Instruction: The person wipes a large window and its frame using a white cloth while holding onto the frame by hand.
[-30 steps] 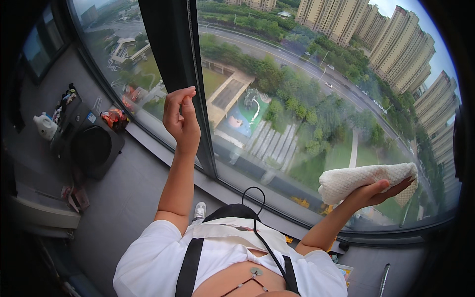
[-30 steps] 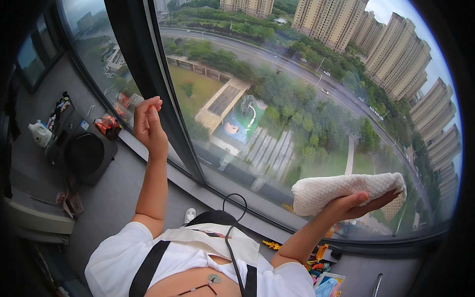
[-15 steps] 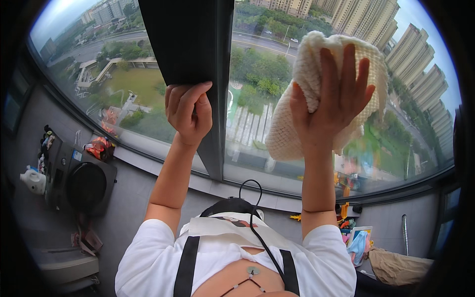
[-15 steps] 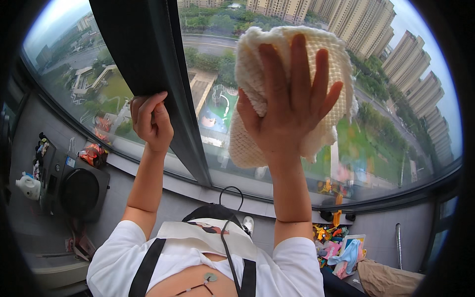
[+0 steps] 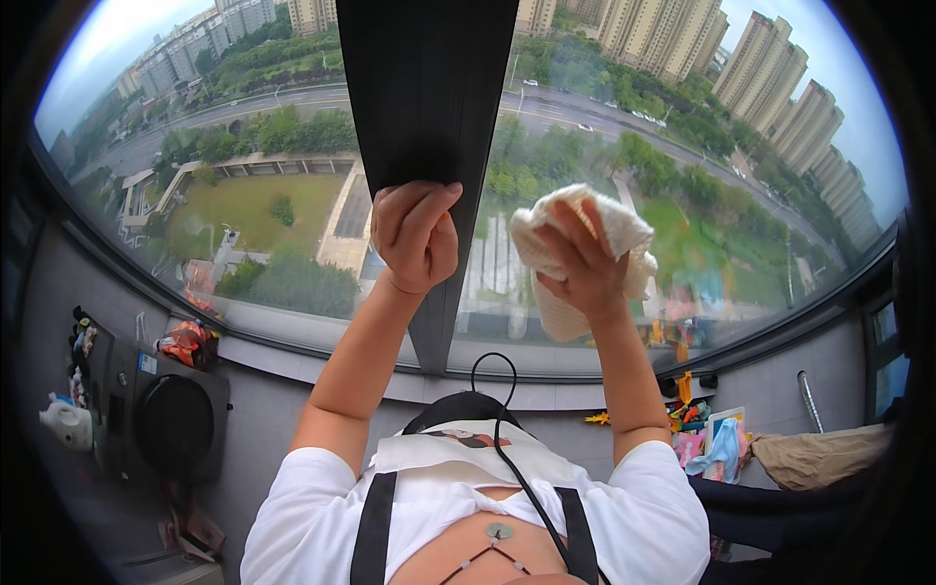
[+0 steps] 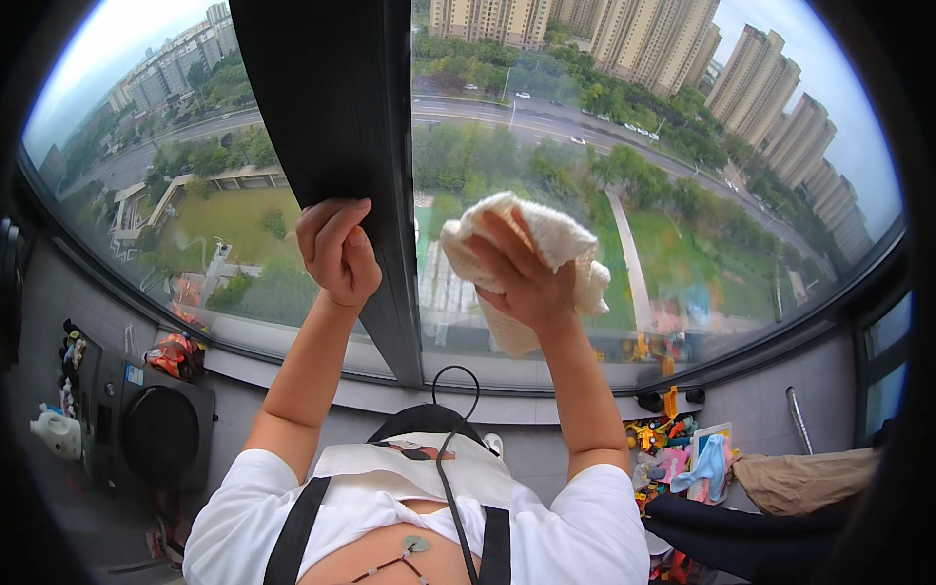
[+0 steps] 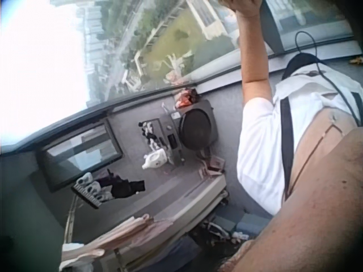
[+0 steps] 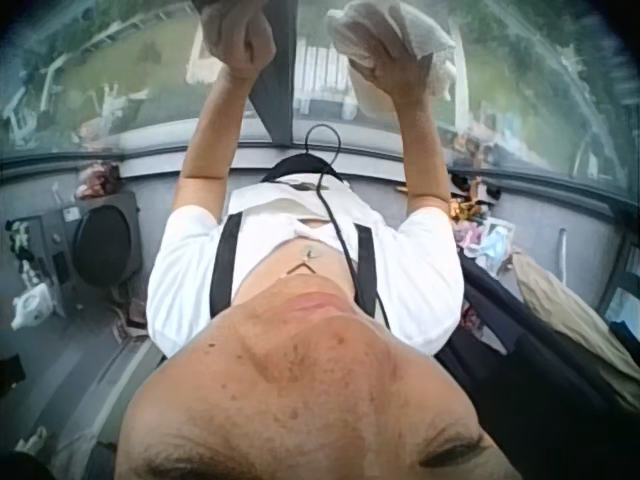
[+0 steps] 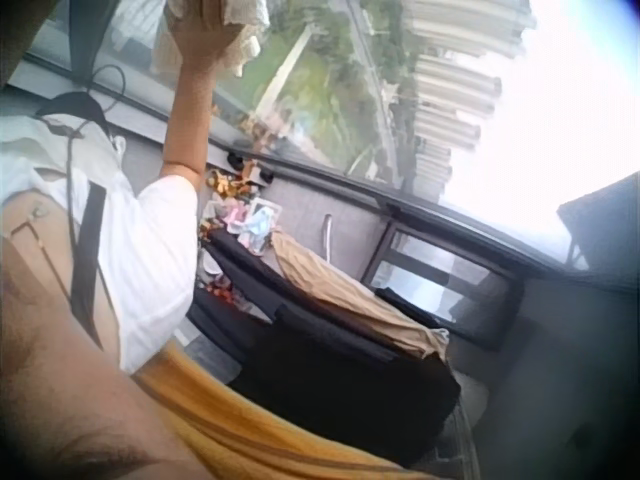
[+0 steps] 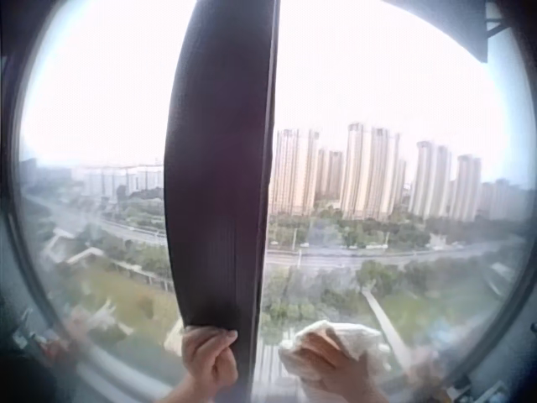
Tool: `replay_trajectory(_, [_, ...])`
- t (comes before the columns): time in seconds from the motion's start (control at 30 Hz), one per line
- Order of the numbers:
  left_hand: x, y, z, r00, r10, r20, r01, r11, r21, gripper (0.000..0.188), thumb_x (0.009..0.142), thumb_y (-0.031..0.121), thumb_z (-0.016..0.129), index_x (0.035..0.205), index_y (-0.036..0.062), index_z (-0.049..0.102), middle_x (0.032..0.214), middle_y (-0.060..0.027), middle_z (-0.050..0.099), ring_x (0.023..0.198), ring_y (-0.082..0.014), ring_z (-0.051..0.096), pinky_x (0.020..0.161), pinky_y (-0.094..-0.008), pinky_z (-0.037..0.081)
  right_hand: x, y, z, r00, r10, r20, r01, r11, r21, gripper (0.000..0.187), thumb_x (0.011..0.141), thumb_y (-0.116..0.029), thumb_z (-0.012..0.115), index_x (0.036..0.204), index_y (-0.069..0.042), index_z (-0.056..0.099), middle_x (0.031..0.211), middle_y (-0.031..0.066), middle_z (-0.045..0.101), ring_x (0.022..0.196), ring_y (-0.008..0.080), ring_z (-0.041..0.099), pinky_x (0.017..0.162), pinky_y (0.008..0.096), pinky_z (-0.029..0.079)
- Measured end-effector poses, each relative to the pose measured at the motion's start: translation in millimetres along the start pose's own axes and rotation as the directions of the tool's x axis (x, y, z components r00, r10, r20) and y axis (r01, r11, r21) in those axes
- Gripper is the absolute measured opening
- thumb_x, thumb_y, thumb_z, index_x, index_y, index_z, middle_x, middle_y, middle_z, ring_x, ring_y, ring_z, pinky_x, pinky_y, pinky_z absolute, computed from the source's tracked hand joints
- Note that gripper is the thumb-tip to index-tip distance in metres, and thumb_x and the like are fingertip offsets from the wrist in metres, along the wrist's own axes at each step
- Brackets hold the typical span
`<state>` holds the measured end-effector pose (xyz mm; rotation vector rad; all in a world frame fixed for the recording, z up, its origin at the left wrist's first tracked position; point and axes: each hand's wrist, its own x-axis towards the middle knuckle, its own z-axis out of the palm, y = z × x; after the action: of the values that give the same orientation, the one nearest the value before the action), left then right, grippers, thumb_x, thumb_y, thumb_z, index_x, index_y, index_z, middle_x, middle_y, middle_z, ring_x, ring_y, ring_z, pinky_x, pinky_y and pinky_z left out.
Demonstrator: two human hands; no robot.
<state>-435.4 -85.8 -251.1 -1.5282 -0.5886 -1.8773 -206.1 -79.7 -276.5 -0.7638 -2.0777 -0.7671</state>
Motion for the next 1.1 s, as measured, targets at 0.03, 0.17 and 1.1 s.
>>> replay_trajectory(0.03, [-6.3, -2.1, -0.2, 1.0, -0.01, 0.009, 0.011, 0.998, -0.054, 0.018, 0.084, 0.004, 0.054, 0.1, 0.0027, 0.064, 0.095, -0.0106, 0.056, 0.076, -0.0223, 0.056, 0.065, -0.0318, 0.044, 29.7, 2.5, -9.1, 0.998, 0.035, -0.059, -0.034, 0.999, 0.022, 0.064, 0.055, -0.031, 0.078, 0.117, -0.029, 0.062, 0.135, -0.0032, 0.05, 0.121, 0.0249, 0.05, 0.094, 0.0427, 0.045])
replay_trajectory(0.17, [-15.0, -1.8, 1.5, 0.995, -0.103, -0.002, 0.103, 0.993, -0.06, 0.02, 0.092, 0.012, 0.051, 0.106, 0.0022, 0.061, 0.102, -0.0142, 0.055, 0.089, -0.0262, 0.055, 0.075, -0.0327, 0.048, 142.9, 11.3, -38.5, 0.941, -0.011, -0.337, -0.008, 0.999, -0.053, 0.055, 0.069, -0.029, 0.072, 0.122, -0.02, 0.059, 0.136, 0.0051, 0.049, 0.126, 0.0327, 0.043, 0.094, 0.0429, 0.044])
replay_trajectory(1.1, [0.4, -5.6, 6.4, 0.995, 0.037, 0.09, -0.036, 0.999, -0.011, 0.017, 0.081, 0.006, 0.055, 0.095, 0.0089, 0.066, 0.09, -0.0059, 0.062, 0.071, -0.0222, 0.057, 0.065, -0.0333, 0.042, -90.5, -58.9, 80.7, 0.98, -0.011, 0.201, 0.007, 1.0, 0.023, 0.063, 0.064, -0.031, 0.074, 0.123, -0.033, 0.054, 0.142, -0.0063, 0.041, 0.129, 0.015, 0.044, 0.08, 0.0394, 0.049])
